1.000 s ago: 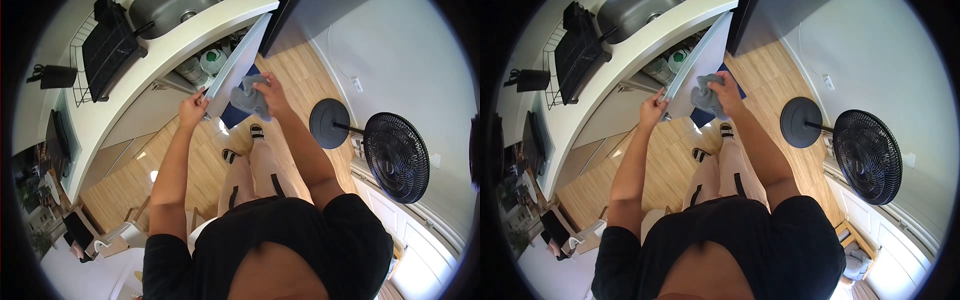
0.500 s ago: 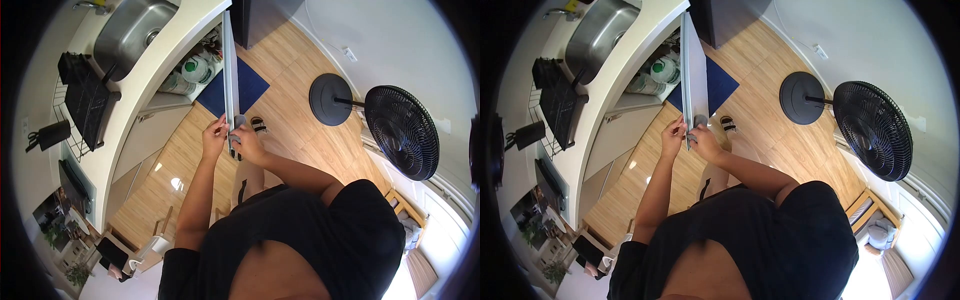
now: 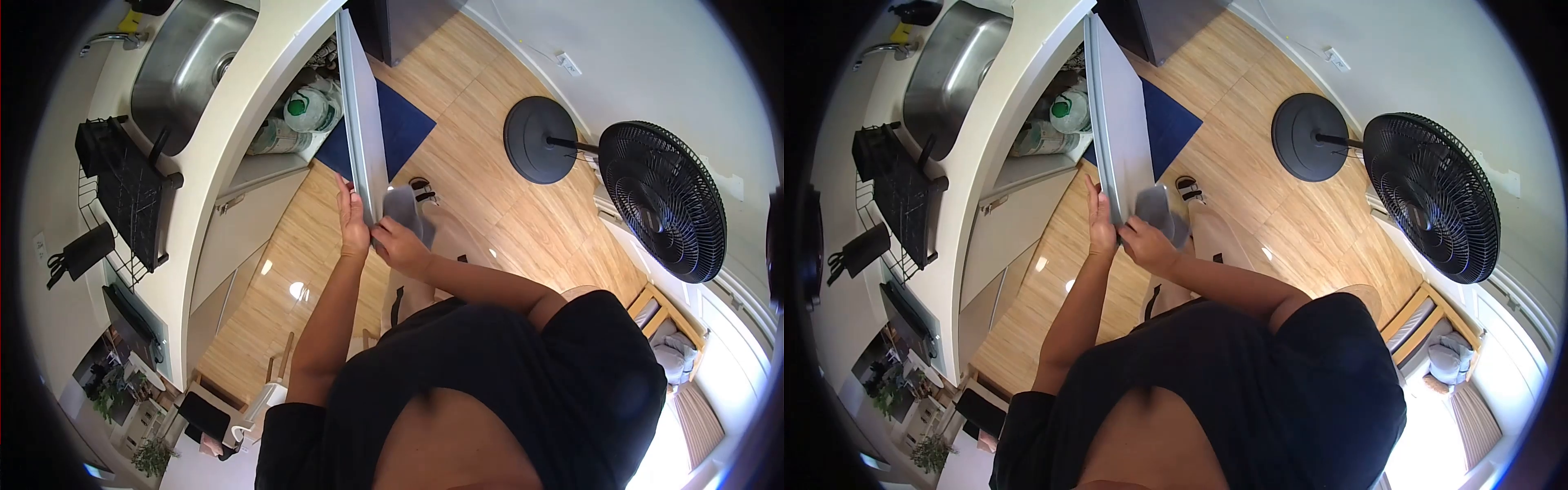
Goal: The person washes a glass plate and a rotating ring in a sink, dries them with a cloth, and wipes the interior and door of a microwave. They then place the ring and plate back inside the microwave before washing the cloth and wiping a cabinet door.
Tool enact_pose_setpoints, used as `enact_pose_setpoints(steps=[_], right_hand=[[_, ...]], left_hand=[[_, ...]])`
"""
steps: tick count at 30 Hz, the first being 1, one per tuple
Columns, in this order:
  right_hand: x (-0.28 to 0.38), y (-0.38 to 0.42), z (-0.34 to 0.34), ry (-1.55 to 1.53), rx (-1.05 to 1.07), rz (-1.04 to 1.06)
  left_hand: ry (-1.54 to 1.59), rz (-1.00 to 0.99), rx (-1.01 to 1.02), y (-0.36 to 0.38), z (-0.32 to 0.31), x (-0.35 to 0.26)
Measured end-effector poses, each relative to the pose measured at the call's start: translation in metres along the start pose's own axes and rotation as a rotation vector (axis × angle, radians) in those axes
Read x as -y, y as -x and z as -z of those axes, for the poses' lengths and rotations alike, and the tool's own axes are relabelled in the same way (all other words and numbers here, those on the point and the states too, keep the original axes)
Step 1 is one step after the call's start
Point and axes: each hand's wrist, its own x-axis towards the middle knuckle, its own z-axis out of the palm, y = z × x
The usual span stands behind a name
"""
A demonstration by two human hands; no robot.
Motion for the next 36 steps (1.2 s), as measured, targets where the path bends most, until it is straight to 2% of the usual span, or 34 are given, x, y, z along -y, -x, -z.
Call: enact_pose_setpoints(steps=[2,3,4,7,9,12,16,19,21,27,28,29,32,34,36], right_hand=[[-0.005,-0.012,-0.004,-0.026,0.004,-0.019],[-0.007,-0.030,0.000,-0.009,0.009,-0.085],[-0.011,-0.049,0.006,0.010,0.014,-0.153],[-0.025,-0.106,0.018,0.032,-0.151,-0.092],[-0.035,-0.145,0.026,0.041,-0.235,-0.065],[-0.057,-0.210,0.040,0.111,-0.324,-0.040],[-0.097,-0.319,0.057,0.230,-0.588,0.089],[-0.099,-0.303,0.054,0.211,-0.525,0.151],[-0.090,-0.251,0.049,0.175,-0.391,0.134],[-0.024,-0.068,0.024,-0.043,0.028,-0.037],[-0.016,-0.047,0.015,-0.085,0.077,-0.103],[-0.012,-0.036,0.011,-0.126,0.123,-0.168],[-0.014,-0.051,0.009,-0.156,0.064,-0.126],[-0.026,-0.090,0.016,-0.026,-0.037,-0.167],[-0.043,-0.150,0.026,0.022,-0.296,-0.057]], left_hand=[[0.151,0.056,0.031,0.002,-0.001,-0.003],[0.019,-0.033,0.003,-0.002,0.002,0.007],[0.016,-0.026,0.008,-0.001,0.002,0.008],[0.006,-0.128,-0.004,-0.002,0.000,0.005],[-0.174,-0.168,-0.028,-0.001,0.000,0.002],[-0.158,-0.179,-0.041,0.000,-0.003,0.001],[-0.163,-0.167,-0.043,0.001,-0.010,0.002],[-0.198,-0.198,-0.068,0.001,-0.018,0.001],[-0.208,-0.199,-0.075,0.000,-0.021,0.000],[-0.113,-0.139,-0.064,-0.001,-0.011,0.001],[-0.046,-0.096,-0.062,-0.001,-0.009,-0.002],[-0.117,-0.109,-0.058,-0.001,-0.007,-0.006],[-0.065,-0.122,-0.047,-0.003,-0.002,-0.001],[-0.078,-0.098,-0.045,-0.002,0.001,-0.004],[-0.089,-0.084,-0.049,-0.003,0.002,-0.004]])
